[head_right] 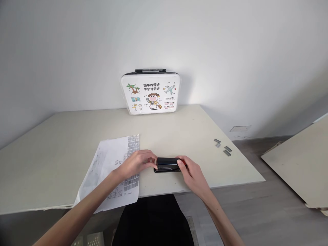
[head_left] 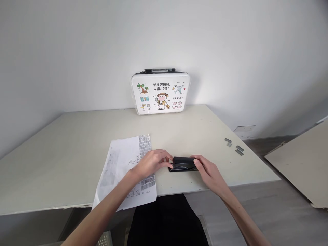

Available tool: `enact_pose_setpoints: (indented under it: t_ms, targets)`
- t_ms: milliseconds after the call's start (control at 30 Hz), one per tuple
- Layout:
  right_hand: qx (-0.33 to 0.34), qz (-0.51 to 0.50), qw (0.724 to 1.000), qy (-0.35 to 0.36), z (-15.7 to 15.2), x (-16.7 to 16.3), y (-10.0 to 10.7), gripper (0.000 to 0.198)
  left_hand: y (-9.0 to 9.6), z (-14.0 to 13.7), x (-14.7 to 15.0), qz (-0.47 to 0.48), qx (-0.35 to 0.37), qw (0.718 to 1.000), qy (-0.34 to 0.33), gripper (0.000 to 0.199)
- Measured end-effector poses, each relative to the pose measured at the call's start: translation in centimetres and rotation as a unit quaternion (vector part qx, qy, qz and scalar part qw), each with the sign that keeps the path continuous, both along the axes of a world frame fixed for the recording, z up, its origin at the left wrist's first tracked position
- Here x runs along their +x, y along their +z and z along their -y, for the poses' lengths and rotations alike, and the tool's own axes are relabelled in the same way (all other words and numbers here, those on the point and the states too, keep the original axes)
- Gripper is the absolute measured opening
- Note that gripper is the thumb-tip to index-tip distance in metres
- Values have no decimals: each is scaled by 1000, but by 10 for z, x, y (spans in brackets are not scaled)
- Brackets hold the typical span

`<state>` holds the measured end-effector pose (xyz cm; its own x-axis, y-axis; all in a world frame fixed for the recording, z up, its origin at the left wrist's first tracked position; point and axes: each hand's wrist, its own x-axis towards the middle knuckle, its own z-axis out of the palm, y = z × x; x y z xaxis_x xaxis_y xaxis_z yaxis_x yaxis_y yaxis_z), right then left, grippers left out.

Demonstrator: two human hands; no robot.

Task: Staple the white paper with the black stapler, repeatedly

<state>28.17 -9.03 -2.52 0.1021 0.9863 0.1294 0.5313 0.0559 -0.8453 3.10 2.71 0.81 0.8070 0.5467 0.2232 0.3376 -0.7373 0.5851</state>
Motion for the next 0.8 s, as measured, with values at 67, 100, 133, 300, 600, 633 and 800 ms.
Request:
enact_pose_setpoints:
  t_ms: [67,100,133,300,600,633,800]
  targets:
    - [0,4,1000,5,0,1,-1,48,-1,-1,1,0,-6,1000,1,27]
    - [1,6,1000,6,-1,1,-1,48,-1,-1,0,0,-8,1000,4,28]
    - [2,9,1000,6,-1,1,-2,48,-1,-1,0,0,-9,1000,8,30]
    - [9,19,1000,11,-1,1,-2,47,-4,1,1,3,-8,1000,16,33]
    - [-11,12,1000,-7,0,0,-3,48,6,12,-8,-51,61,994,68,28]
    - [-19,10,1000,-8,1,0,-3,49,9,17,-18,-57,67,992,86,28]
    - [-32,4,999,-3,3,0,-3,46,18,64,-82,-74,36,969,234,38]
